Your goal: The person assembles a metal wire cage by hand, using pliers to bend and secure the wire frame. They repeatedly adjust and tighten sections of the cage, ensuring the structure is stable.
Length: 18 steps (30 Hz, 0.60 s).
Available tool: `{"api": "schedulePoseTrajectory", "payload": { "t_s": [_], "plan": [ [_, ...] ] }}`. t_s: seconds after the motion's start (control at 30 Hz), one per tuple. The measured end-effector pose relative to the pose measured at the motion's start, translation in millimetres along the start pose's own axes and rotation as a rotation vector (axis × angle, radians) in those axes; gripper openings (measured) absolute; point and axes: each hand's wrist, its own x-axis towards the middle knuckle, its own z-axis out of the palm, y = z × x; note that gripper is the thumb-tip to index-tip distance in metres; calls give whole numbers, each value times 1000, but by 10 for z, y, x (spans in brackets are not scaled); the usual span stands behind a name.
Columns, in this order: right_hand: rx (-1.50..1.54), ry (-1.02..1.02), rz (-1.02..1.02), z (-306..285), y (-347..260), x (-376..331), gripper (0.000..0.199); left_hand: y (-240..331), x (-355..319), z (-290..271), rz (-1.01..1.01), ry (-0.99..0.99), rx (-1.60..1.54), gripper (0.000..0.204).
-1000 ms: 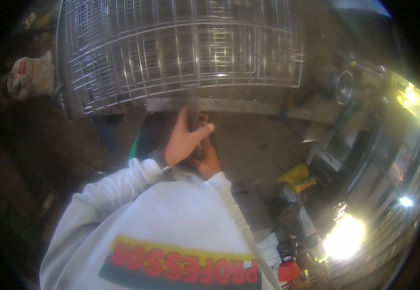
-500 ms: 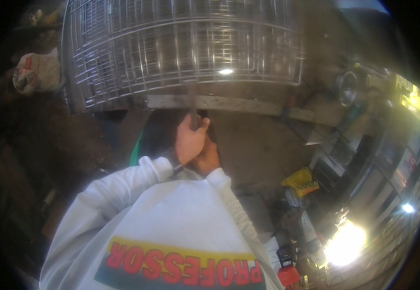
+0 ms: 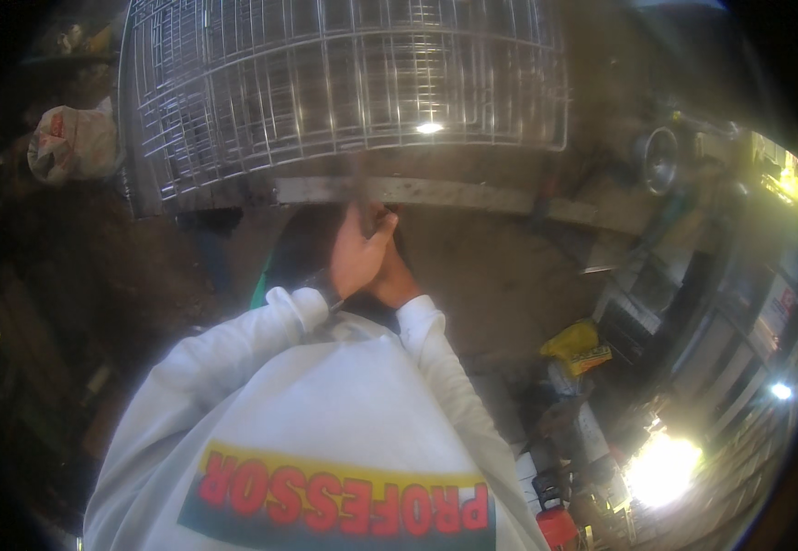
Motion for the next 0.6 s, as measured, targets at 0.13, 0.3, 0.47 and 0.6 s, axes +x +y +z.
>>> {"api": "schedulePoseTrajectory", "payload": {
  "t_s": [0.13, 0.3, 0.47, 0.6],
  "plan": [
    [15, -74, -39, -65, 81, 53, 85, -45, 33, -6, -73, -45, 21, 40],
    [-22, -149, -33, -115, 1, 105, 99, -113, 61, 2, -18, -20, 33, 39],
    [-141, -89, -110, -102, 106, 168, 84, -157, 105, -4, 11, -19, 86, 38],
    [-144, -57, -161, -114, 159, 192, 75, -203, 136, 23, 77, 34, 75, 37]
  ]
}}
